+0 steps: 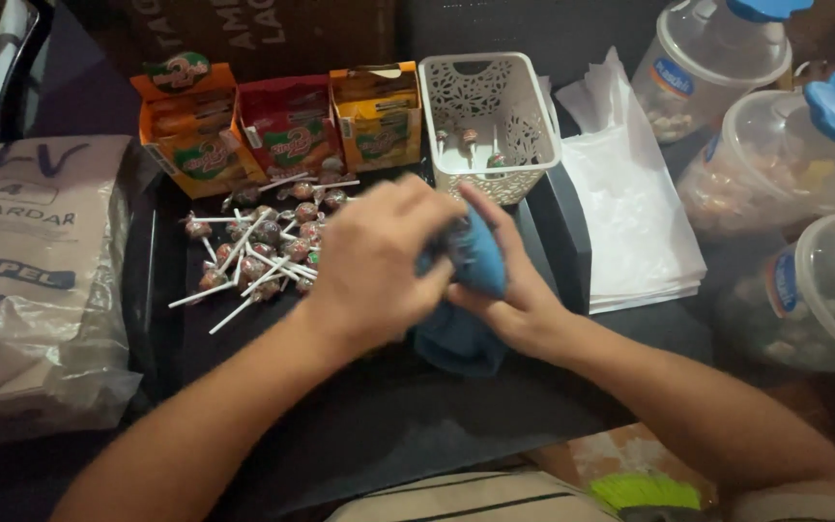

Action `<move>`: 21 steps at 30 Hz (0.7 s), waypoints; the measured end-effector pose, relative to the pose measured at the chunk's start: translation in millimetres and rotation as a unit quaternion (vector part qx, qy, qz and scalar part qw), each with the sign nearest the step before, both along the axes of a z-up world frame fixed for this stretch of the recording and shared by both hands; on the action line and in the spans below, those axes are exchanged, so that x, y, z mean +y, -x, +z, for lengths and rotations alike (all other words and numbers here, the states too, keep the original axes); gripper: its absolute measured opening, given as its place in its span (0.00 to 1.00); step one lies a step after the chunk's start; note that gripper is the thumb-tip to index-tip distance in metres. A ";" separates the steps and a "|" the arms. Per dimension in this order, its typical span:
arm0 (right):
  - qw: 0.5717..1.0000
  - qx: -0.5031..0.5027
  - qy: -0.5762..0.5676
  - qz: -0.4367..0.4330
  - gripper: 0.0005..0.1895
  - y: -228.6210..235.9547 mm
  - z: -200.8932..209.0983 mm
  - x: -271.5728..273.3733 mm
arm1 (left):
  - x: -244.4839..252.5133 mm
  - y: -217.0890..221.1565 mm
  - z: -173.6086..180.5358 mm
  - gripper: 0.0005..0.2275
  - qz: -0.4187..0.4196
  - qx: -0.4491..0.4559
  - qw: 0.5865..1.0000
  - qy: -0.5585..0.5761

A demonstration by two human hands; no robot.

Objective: The person is cleaning individual lollipops by wiping them with a blue cloth and then organizing them into a white plastic basket.

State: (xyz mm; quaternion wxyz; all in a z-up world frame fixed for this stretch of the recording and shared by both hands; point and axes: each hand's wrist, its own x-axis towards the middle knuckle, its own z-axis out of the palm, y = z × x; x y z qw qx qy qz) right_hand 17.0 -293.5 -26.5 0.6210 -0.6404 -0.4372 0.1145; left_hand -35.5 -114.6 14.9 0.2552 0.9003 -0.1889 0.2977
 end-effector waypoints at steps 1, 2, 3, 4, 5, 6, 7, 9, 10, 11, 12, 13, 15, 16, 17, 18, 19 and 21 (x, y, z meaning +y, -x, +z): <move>1.000 0.001 -0.003 -0.002 0.43 3.1 0.3 2.3 | 7.7 -8.7 5.1 0.17 -0.002 0.001 1.000 -0.003; 0.999 -0.021 0.025 -0.034 0.41 6.1 0.6 4.5 | 15.1 -17.6 10.2 0.14 0.004 -0.004 0.999 0.042; 0.995 -0.042 0.053 -0.068 0.40 9.9 0.6 6.5 | 22.2 -26.4 14.8 0.10 0.010 -0.008 0.996 0.087; 0.995 -0.040 0.051 -0.071 0.40 10.0 4.5 7.4 | 25.4 -45.7 19.8 0.10 0.006 -0.006 0.996 0.085; 0.992 -0.041 0.089 -0.079 0.37 11.9 7.8 7.8 | 28.1 -63.7 23.3 0.10 0.042 -0.022 0.997 0.060; 0.987 -0.041 0.128 -0.085 0.34 13.9 11.1 8.7 | 30.8 -81.6 26.6 0.09 0.078 -0.037 0.996 0.036; 0.987 -0.039 0.128 -0.089 0.34 11.9 7.8 8.9 | 25.9 -103.1 23.2 0.09 0.075 -0.035 0.996 0.036; 0.987 -0.009 0.137 -0.084 0.31 6.5 3.1 10.7 | 16.9 -146.6 18.9 0.08 0.155 0.020 0.988 -0.002; 0.987 -0.010 0.136 -0.087 0.31 7.2 4.0 10.8 | 8.2 -161.9 13.2 0.08 0.153 0.018 0.988 -0.003; 0.988 -0.005 0.129 -0.083 0.29 7.7 4.6 10.7 | -0.5 -177.3 7.2 0.05 0.173 0.050 0.982 -0.061; 0.989 0.000 0.122 -0.079 0.27 8.1 5.0 10.9 | -9.1 -192.6 0.9 0.02 0.192 0.081 0.971 -0.118; 0.989 0.000 0.123 -0.079 0.27 7.9 5.7 10.4 | -12.1 -200.3 -6.2 0.02 0.192 0.082 0.971 -0.117; 0.988 -0.030 0.135 -0.070 0.26 7.4 6.3 10.4 | -16.0 -214.8 -21.6 0.10 0.195 0.053 0.965 -0.166; 0.988 -0.029 0.136 -0.066 0.26 7.5 5.9 8.8 | -10.5 -203.9 -15.8 0.10 0.197 0.056 0.965 -0.165; 0.988 -0.034 0.137 -0.066 0.26 7.1 5.7 8.8 | -3.2 -193.0 -8.9 0.09 0.182 0.001 0.975 -0.127; 0.988 -0.039 0.138 -0.065 0.25 6.9 5.5 9.0 | 4.0 -181.9 -1.8 0.11 0.166 -0.054 0.981 -0.089; 0.988 -0.038 0.135 -0.059 0.25 6.4 3.0 7.6 | 14.6 -160.8 8.4 0.11 0.171 -0.052 0.980 -0.092; 0.985 -0.049 0.137 -0.095 0.24 6.8 -2.3 5.7 | 35.3 -116.0 28.8 0.07 0.216 0.033 0.964 -0.153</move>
